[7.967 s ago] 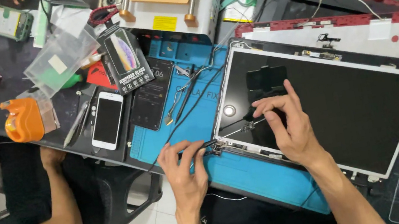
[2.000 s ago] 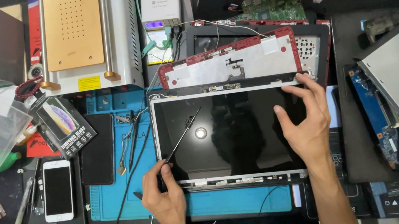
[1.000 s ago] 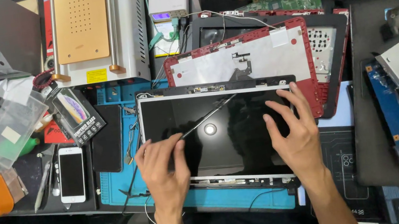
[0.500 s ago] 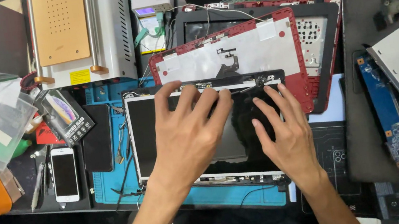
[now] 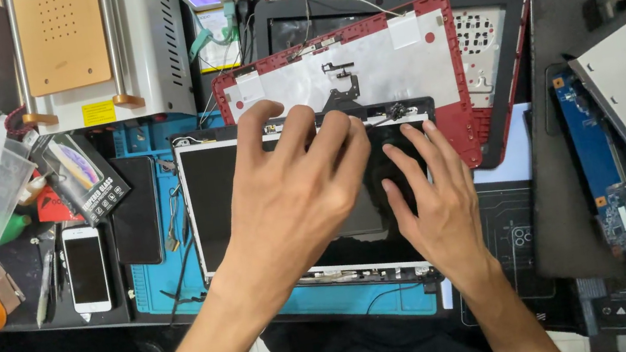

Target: The person repairs a laptop screen assembly on a repair bench. They hold the screen panel, use a screwdriver to work on the bezel edge, reposition the panel, and repeatedly manipulate the frame and hinge area while working around the display.

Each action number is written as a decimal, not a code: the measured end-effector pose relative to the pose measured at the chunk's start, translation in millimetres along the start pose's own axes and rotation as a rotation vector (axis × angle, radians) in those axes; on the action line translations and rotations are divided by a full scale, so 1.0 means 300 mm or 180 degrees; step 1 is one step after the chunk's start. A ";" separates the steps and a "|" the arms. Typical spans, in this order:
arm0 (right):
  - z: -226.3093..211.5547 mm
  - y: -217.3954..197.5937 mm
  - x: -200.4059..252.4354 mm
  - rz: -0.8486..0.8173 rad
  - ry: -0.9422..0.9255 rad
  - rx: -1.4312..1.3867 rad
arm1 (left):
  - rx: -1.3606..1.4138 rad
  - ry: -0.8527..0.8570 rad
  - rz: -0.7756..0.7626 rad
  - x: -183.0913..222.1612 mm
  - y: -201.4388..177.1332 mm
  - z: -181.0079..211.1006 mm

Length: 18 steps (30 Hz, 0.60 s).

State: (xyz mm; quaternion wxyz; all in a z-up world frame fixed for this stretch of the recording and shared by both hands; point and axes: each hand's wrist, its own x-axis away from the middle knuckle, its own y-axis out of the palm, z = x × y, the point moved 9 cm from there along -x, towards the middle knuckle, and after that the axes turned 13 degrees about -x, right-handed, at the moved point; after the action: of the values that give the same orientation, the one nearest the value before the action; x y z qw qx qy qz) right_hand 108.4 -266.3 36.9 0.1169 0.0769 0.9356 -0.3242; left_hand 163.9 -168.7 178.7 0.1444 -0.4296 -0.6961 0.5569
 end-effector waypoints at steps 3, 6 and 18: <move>-0.003 -0.001 -0.002 -0.0024 0.0030 -0.0009 | -0.0034 0.0076 0.0035 -0.006 -0.007 0.013; 0.005 0.004 0.000 -0.0058 0.0025 0.0014 | -0.0005 0.0122 0.0097 -0.013 -0.016 0.033; 0.014 -0.002 0.000 0.0158 -0.0066 -0.0377 | -0.0381 0.0631 0.0708 -0.113 -0.135 0.132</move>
State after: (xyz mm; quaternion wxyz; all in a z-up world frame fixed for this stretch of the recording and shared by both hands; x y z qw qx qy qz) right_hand 108.8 -269.5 34.1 0.1389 0.0897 0.9497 -0.2661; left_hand 139.2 -220.7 211.1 0.1240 -0.5647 -0.6585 0.4819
